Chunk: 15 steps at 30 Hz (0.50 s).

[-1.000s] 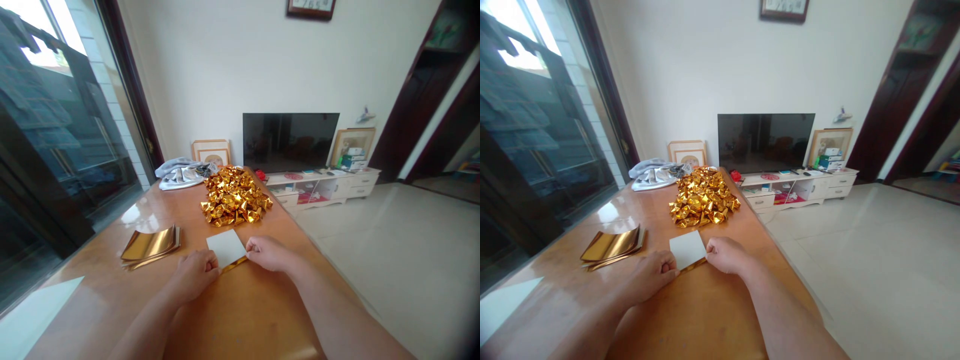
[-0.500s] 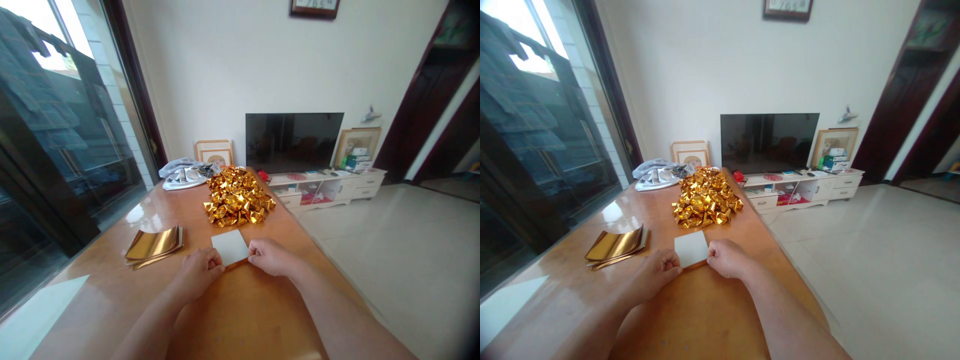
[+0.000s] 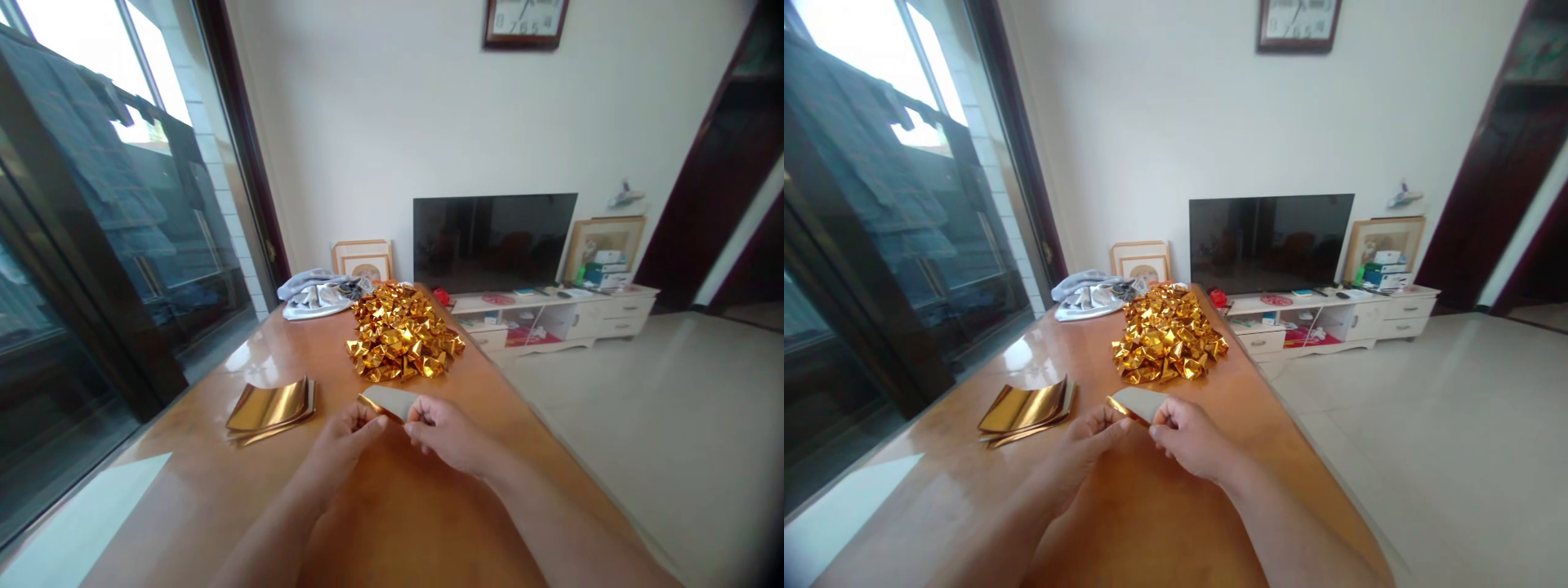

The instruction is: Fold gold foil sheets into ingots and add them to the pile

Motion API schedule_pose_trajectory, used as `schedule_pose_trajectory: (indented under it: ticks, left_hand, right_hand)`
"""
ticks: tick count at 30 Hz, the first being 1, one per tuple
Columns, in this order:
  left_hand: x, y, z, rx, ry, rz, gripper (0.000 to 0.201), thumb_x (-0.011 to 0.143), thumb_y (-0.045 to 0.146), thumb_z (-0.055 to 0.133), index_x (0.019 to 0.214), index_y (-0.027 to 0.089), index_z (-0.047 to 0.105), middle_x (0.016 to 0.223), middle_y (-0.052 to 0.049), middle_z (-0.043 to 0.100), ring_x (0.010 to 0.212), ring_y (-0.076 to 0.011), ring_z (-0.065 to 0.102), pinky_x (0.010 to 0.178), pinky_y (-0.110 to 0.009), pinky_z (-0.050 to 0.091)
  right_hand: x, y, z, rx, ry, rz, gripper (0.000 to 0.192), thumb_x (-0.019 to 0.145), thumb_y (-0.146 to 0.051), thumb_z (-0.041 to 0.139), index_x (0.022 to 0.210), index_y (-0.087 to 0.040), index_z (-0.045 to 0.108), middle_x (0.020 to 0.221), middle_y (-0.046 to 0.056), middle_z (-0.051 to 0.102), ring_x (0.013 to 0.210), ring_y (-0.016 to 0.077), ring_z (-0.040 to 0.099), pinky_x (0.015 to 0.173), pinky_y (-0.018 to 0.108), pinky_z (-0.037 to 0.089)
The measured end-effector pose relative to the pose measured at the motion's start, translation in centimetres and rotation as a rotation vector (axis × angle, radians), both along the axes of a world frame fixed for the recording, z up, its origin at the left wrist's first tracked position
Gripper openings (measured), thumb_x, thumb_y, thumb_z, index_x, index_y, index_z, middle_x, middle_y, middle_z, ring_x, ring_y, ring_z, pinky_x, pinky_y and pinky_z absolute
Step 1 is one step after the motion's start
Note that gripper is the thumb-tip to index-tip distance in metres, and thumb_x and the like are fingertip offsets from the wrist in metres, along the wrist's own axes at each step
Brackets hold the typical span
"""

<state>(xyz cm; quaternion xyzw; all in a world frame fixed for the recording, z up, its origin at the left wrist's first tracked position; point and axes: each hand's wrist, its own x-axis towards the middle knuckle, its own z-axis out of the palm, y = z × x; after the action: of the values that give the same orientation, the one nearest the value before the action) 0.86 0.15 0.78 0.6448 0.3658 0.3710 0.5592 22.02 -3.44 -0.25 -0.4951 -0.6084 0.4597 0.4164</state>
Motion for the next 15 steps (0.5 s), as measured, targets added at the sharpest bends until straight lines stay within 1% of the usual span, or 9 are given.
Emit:
schedule_pose_trajectory:
  ticks: [2,4,6,8,12,15]
  left_hand:
    - [0.3,0.1,-0.2,-0.023,-0.092,-0.044,0.030,0.085,0.044,0.068,0.092,0.016,0.062,0.090,-0.005,0.067,0.082,-0.0174,0.059,0.077,-0.029,0.045]
    - [0.5,0.3,-0.2,-0.040,-0.166,-0.061,0.029,0.085,0.042,0.068,0.096,0.016,0.063,0.094,-0.007,0.068,0.086,-0.0191,0.061,0.082,-0.031,0.046]
    - [0.6,0.3,-0.2,-0.032,-0.193,-0.042,0.027,0.084,0.038,0.067,0.098,0.015,0.063,0.093,-0.007,0.069,0.086,-0.0195,0.062,0.082,-0.031,0.046]
    - [0.6,0.3,-0.1,0.005,-0.173,-0.001,0.022,0.084,0.035,0.065,0.095,0.016,0.062,0.089,-0.006,0.069,0.084,-0.0187,0.062,0.081,-0.030,0.047]
    - [0.5,0.4,-0.1,0.156,-0.058,0.147,0.013,0.084,0.032,0.059,0.083,0.019,0.055,0.079,-0.001,0.064,0.075,-0.0162,0.059,0.072,-0.028,0.047]
    - [0.3,0.5,-0.3,0.331,0.104,0.298,0.012,0.086,0.031,0.056,0.081,0.020,0.052,0.075,0.001,0.059,0.071,-0.0158,0.057,0.067,-0.027,0.045]
  right_hand:
    - [-0.5,0.0,-0.4,-0.001,0.008,0.034,0.007,0.085,-0.023,0.057,0.083,-0.021,0.051,0.068,-0.004,0.058,0.060,0.0108,0.051,0.057,0.022,0.039]
    - [-0.9,-0.2,-0.6,-0.003,0.000,0.065,0.008,0.085,-0.023,0.058,0.082,-0.021,0.051,0.068,-0.004,0.057,0.059,0.0105,0.051,0.057,0.022,0.039]
    - [-1.1,-0.3,-0.5,-0.020,-0.010,0.087,0.008,0.084,-0.024,0.060,0.083,-0.020,0.053,0.069,-0.004,0.058,0.058,0.0103,0.051,0.057,0.022,0.039]
    - [-1.0,-0.4,-0.2,-0.038,-0.016,0.077,0.007,0.085,-0.026,0.059,0.086,-0.020,0.055,0.069,-0.004,0.058,0.058,0.0107,0.052,0.058,0.022,0.040]
    - [-0.4,-0.1,0.5,-0.036,-0.022,-0.068,0.011,0.087,-0.030,0.056,0.085,-0.020,0.054,0.068,-0.004,0.057,0.059,0.0117,0.053,0.059,0.023,0.042]
    - [0.3,0.5,0.4,0.004,-0.038,-0.202,0.014,0.088,-0.033,0.055,0.083,-0.021,0.053,0.068,-0.003,0.057,0.060,0.0127,0.053,0.059,0.024,0.042]
